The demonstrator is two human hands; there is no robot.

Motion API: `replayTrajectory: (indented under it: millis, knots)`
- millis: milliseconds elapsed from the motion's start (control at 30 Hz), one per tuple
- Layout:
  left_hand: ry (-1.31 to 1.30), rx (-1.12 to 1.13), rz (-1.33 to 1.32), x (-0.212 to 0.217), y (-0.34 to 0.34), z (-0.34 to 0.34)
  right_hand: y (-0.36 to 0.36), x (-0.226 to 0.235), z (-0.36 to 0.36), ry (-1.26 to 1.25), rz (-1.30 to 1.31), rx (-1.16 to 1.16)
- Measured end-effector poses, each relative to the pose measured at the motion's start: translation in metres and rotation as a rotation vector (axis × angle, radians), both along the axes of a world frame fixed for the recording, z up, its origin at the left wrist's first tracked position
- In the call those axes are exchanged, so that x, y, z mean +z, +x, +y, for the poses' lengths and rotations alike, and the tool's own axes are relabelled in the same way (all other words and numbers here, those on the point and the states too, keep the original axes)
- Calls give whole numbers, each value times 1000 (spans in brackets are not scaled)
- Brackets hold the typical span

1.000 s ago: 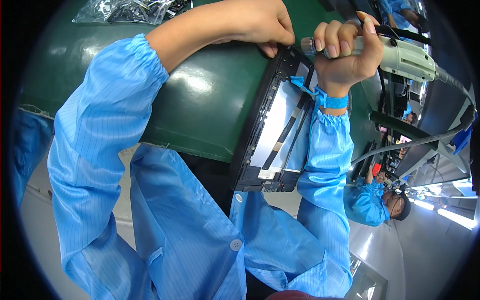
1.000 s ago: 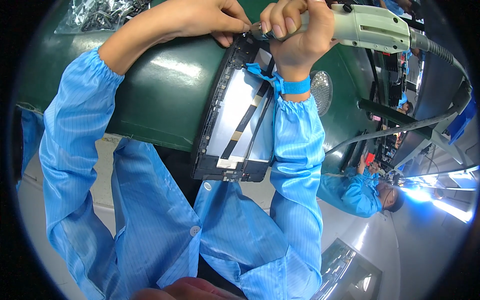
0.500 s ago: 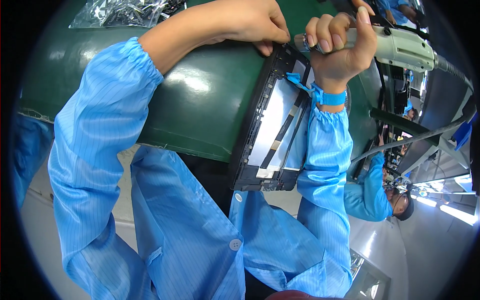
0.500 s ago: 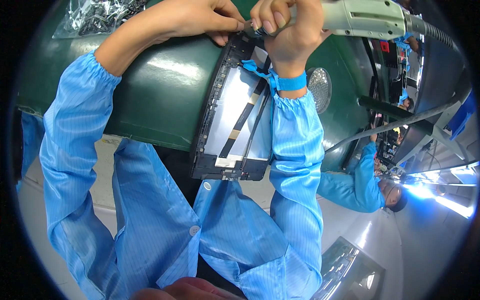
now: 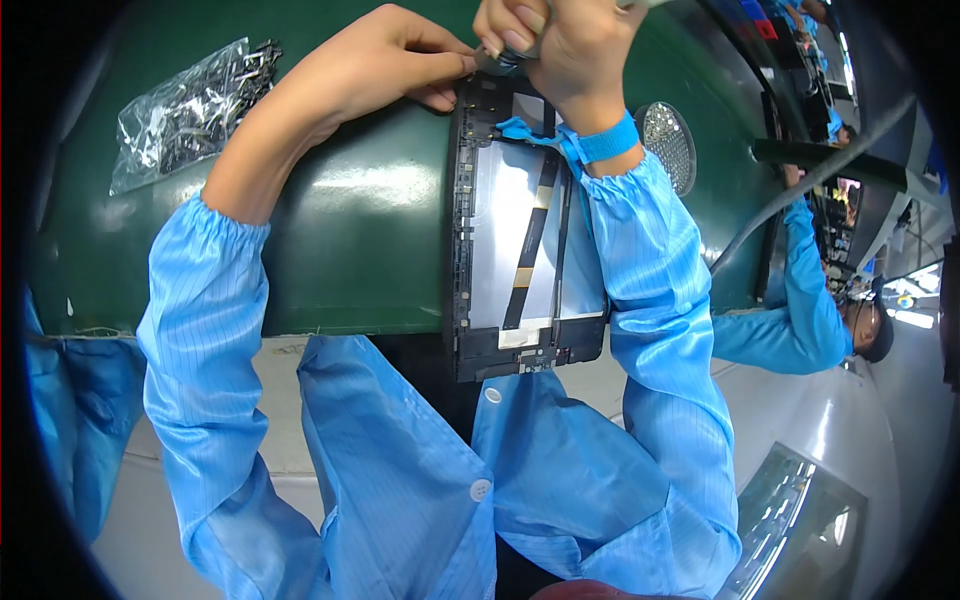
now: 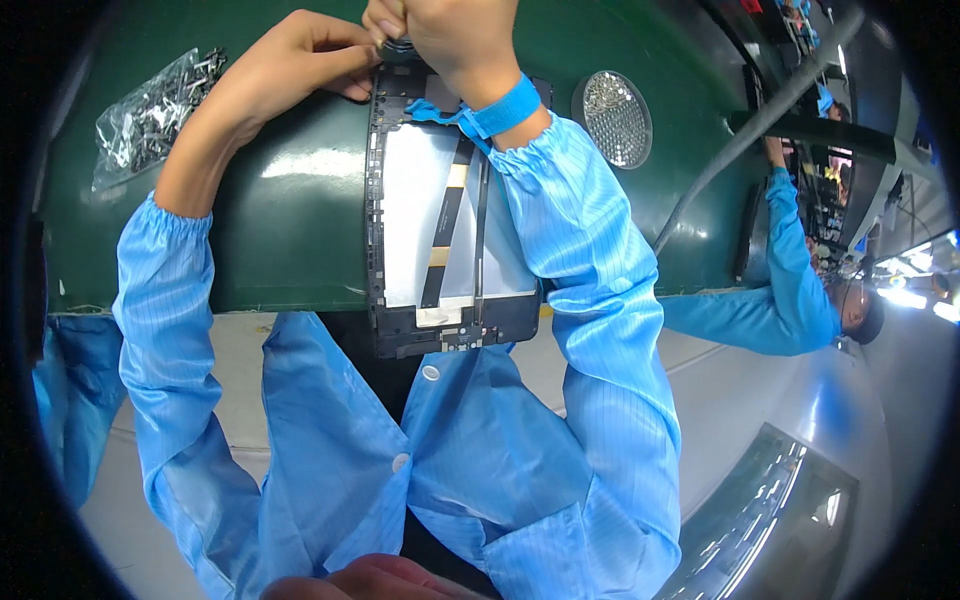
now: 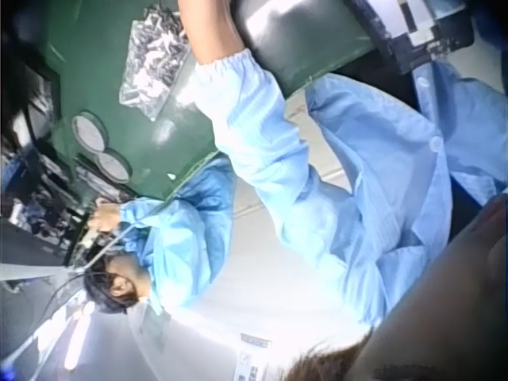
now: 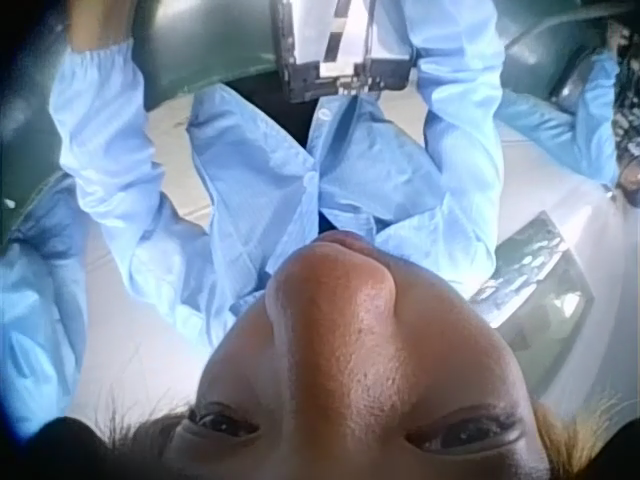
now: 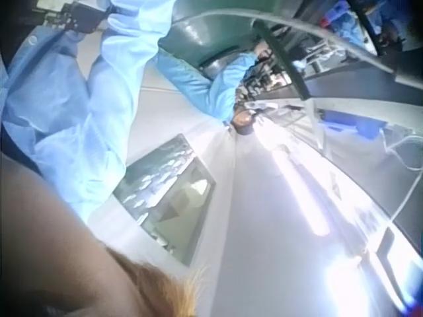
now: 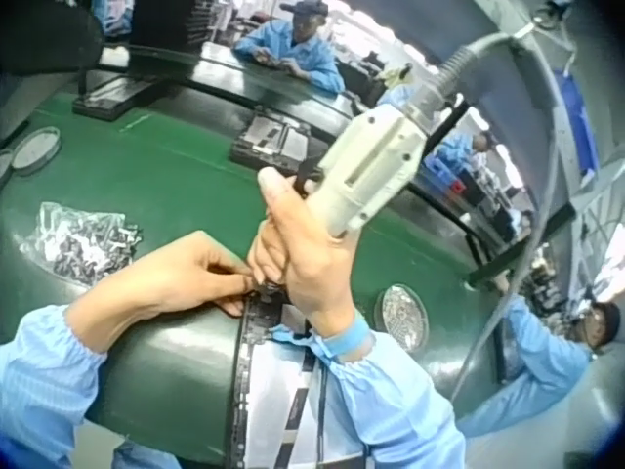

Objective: The person assembles tablet devices by placing small metal brackets onto tablet frames, driving screws with an electric screwdriver, and placing the assembled devices onto a conveyor line.

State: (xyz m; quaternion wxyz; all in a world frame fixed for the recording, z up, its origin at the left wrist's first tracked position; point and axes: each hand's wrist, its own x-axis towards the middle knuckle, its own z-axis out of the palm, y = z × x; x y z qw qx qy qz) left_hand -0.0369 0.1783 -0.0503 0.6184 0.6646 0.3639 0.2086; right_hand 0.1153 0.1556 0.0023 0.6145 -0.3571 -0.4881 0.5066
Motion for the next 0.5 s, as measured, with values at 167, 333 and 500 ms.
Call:
replayTrajectory:
  millis: [167, 333, 500]
  knots:
    - [25, -14, -71, -6, 3, 1, 5, 3, -2, -3, 20, -21]
    - [31, -41, -80, -3, 1, 7, 0, 11, 0, 44, 43, -35]
    - [380, 137, 101, 25, -2, -16, 8, -6, 6, 62, 9, -19]
